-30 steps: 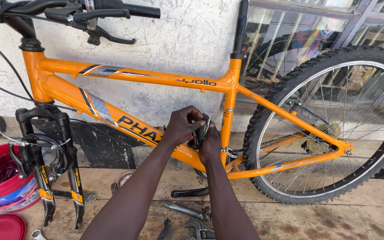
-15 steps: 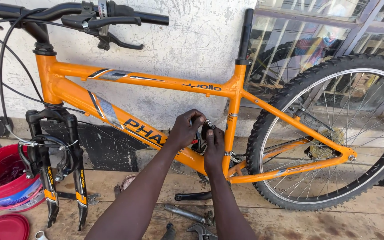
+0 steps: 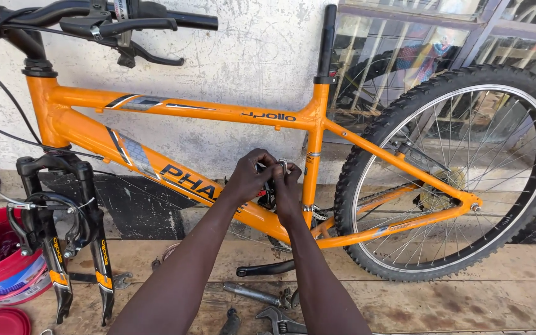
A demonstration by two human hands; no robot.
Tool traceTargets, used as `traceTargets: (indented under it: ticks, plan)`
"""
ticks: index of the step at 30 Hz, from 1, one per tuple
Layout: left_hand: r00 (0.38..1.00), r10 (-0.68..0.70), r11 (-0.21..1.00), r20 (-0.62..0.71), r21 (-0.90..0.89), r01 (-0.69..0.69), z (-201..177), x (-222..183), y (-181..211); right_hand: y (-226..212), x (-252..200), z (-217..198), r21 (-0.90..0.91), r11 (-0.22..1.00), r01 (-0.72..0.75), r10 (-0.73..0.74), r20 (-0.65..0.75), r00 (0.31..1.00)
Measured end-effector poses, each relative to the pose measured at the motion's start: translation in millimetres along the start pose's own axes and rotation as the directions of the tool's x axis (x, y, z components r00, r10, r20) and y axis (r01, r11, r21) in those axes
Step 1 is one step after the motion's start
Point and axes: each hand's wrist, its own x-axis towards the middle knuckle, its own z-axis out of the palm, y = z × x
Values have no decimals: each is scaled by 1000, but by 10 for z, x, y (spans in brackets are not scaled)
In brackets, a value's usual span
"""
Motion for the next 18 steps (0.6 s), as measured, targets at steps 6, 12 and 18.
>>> traceTargets:
  ticks: [6, 12, 18]
  plan:
    - [1000, -28, 992, -3, -121, 27, 7, 18, -94, -27, -118, 118, -20, 993, 120, -122, -77, 990]
    - [996, -83, 994, 18, -67, 84, 15, 39, -78, 86, -134, 70, 154, 981, 117, -101, -108, 989]
    - [996, -70, 997, -57, 30, 72, 25, 26, -97, 305, -165, 31, 217, 956, -199, 247, -226, 942]
